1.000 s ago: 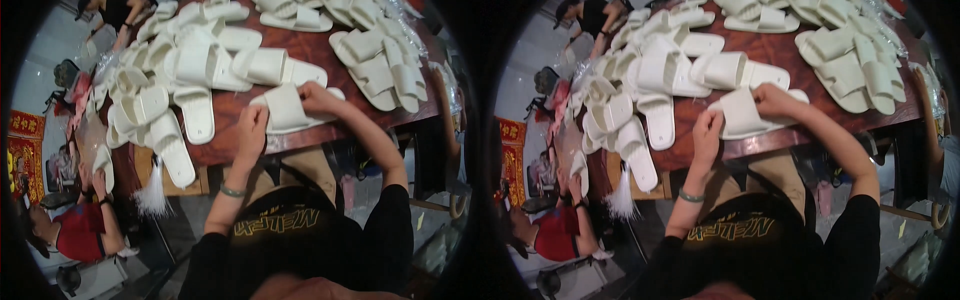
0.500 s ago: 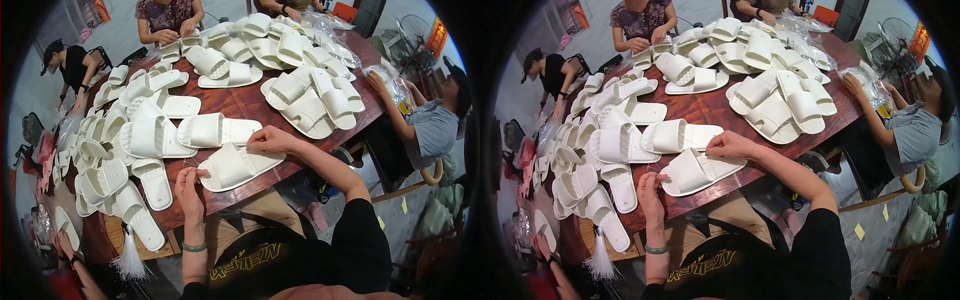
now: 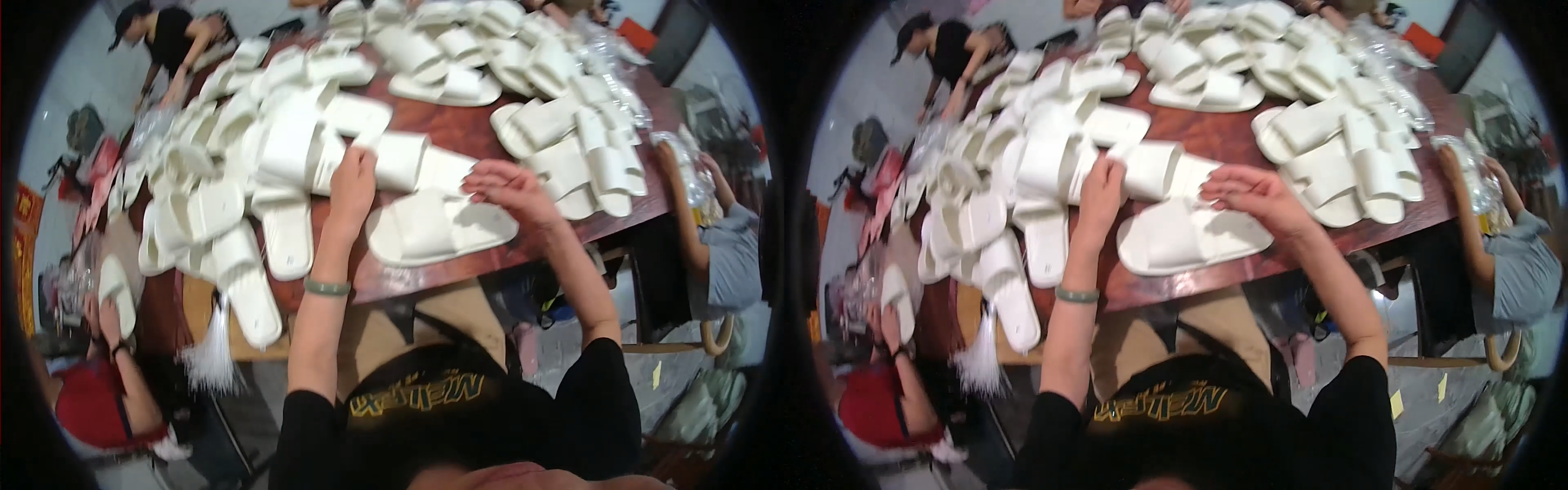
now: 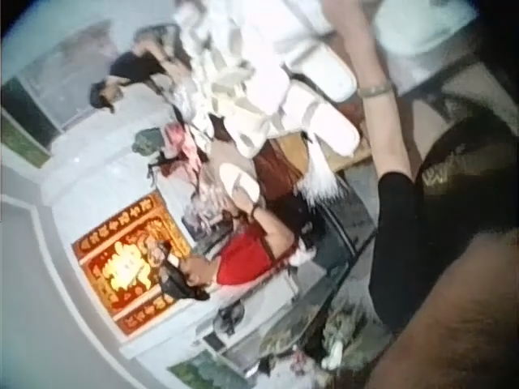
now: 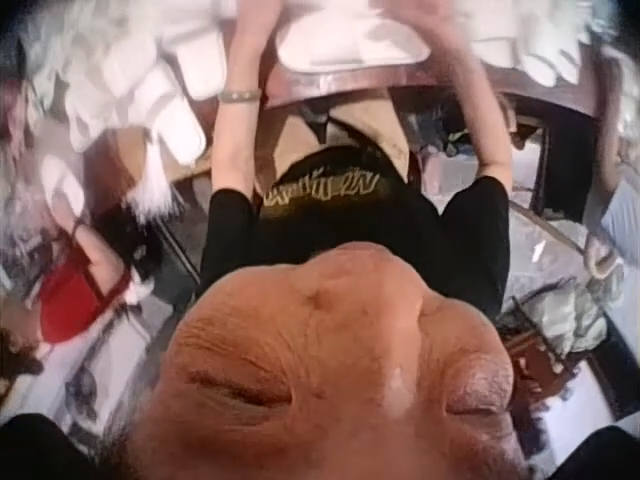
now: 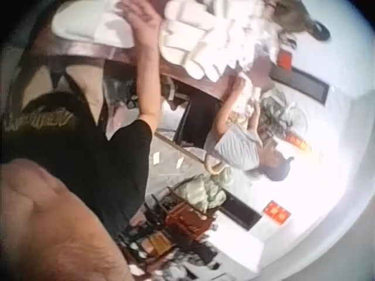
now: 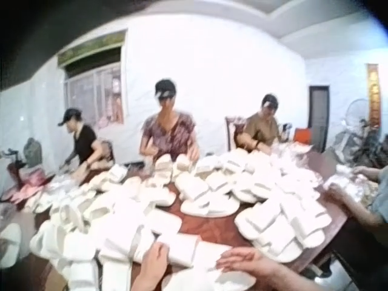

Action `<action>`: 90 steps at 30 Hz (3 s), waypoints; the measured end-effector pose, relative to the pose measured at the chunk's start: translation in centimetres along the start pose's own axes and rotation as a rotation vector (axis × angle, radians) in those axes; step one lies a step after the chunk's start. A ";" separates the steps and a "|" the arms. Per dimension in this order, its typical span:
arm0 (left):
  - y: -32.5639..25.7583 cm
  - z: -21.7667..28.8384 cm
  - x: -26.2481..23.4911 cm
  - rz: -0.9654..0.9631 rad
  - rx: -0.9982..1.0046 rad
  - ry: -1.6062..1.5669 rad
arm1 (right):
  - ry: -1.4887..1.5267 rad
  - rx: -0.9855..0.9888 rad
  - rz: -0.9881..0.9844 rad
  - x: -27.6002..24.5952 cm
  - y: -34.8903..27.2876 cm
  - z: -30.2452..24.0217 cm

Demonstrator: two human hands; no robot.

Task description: Manually assembling white plastic slippers by fitting the upper straps into the soles at a production table.

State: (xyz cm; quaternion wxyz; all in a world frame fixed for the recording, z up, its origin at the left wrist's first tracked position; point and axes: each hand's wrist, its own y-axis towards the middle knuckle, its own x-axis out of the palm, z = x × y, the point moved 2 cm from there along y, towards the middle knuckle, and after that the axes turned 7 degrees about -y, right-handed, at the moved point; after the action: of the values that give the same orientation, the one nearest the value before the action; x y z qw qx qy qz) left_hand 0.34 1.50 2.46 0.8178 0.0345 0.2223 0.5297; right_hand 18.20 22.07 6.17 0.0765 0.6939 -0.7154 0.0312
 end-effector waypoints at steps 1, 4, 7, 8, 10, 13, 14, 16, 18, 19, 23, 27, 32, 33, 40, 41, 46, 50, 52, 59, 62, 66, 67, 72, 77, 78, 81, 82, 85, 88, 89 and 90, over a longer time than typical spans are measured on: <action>-0.3 -0.5 0.0 0.003 -0.031 0.085 | -0.016 -0.001 -0.006 0.1 0.5 0.5; -1.6 -0.9 0.8 -0.076 -0.102 -0.127 | -0.250 0.050 0.159 -0.4 1.0 0.3; -1.0 0.3 2.0 -0.128 -0.096 -0.207 | -0.265 0.029 0.389 -3.2 0.8 -1.4; -0.4 -0.2 1.7 -0.139 -0.113 -0.217 | -0.241 0.044 0.420 -3.0 1.0 -2.3; 0.0 0.4 2.1 -0.130 -0.175 -0.312 | -0.397 -0.093 0.366 -3.6 1.0 -3.5; 0.8 0.5 2.7 -0.134 -0.078 -0.239 | -0.011 -0.035 0.403 -4.6 1.3 -3.6; 0.2 0.8 2.5 -0.157 -0.050 -0.010 | 0.063 -0.088 0.305 -4.5 1.0 -3.4; -0.3 -1.6 2.1 -0.157 -0.067 -0.063 | 0.096 -0.076 0.360 -5.7 2.7 -0.8; -1.4 -2.5 1.2 -0.161 -0.161 -0.218 | 0.213 -0.040 0.369 -4.6 3.9 -1.0; -1.9 -2.4 1.4 -0.150 -0.185 -0.292 | 0.237 -0.046 0.373 -4.6 3.8 -1.9; -1.8 -1.8 2.3 -0.178 -0.188 -0.412 | 0.152 -0.102 0.348 -6.2 2.9 -5.1; -1.4 -1.1 2.1 -0.166 -0.155 -0.367 | 0.122 -0.003 0.354 -6.7 1.2 -6.9; -1.7 -3.7 1.5 -0.116 -0.150 -0.369 | -0.065 0.084 0.448 -6.7 2.5 -3.9; -1.3 -4.1 1.2 -0.097 -0.109 -0.292 | -0.215 0.113 0.432 -6.5 3.1 -3.2; 1.0 -1.2 2.1 -0.102 -0.060 -0.419 | -0.738 0.012 0.422 -6.0 5.2 -1.1; 0.4 -0.9 1.9 -0.076 -0.050 -0.325 | -0.648 0.040 0.433 -6.3 5.4 -0.2; -1.0 -3.2 1.1 -0.167 -0.286 -0.211 | -0.985 -0.238 0.446 -1.5 8.8 6.9; -2.4 -2.6 2.3 -0.226 -0.256 -0.527 | -0.807 -0.104 0.500 0.8 9.4 6.4; -2.3 -1.7 2.5 -0.247 -0.305 -0.615 | -0.769 -0.096 0.508 0.9 9.6 5.8; -0.7 -1.4 3.7 -0.241 -0.371 -0.619 | -0.633 0.001 0.412 -1.6 11.2 7.1; -0.4 -1.4 3.3 -0.226 -0.360 -0.592 | -0.565 0.112 0.351 -0.6 11.6 6.3; -0.8 -3.0 2.2 -0.104 -0.395 -0.618 | -0.598 0.096 0.221 0.8 11.7 6.0; -0.6 -4.8 2.0 -0.096 -0.235 -0.452 | -0.624 0.054 0.156 1.4 12.0 5.6; -1.3 -2.7 3.6 -0.154 -0.237 -0.622 | -0.392 0.117 0.208 1.0 9.9 5.8; -1.5 -2.1 3.0 -0.099 -0.200 -0.534 | -0.449 0.137 0.288 1.0 10.7 6.0; -1.5 -1.8 3.0 -0.054 -0.098 -0.340 | -0.415 0.132 0.290 0.8 10.7 6.1; -1.5 -0.9 3.1 0.004 0.024 -0.098 | -0.394 0.138 0.306 0.7 11.0 6.2; -1.4 -0.7 3.0 0.027 0.045 -0.042 | -0.403 0.139 0.321 0.6 10.9 6.2; -1.4 -0.6 3.3 -0.021 0.020 -0.080 | -0.386 0.092 0.270 0.3 10.6 6.2; -1.4 0.0 2.7 -0.016 0.012 -0.082 | -0.475 0.015 0.231 -0.9 10.1 6.9; -1.2 -0.4 2.1 0.002 0.029 -0.100 | -0.533 -0.025 0.223 -0.9 10.1 6.6; -1.4 0.7 1.3 0.032 -0.093 -0.324 | -0.906 0.001 0.291 -1.0 9.9 5.7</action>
State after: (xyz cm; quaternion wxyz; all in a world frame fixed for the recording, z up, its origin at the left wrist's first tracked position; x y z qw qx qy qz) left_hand 2.29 2.14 2.30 0.8350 0.0852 0.0624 0.5400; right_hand 8.02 22.55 0.98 -0.2485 0.5300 -0.7666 -0.2639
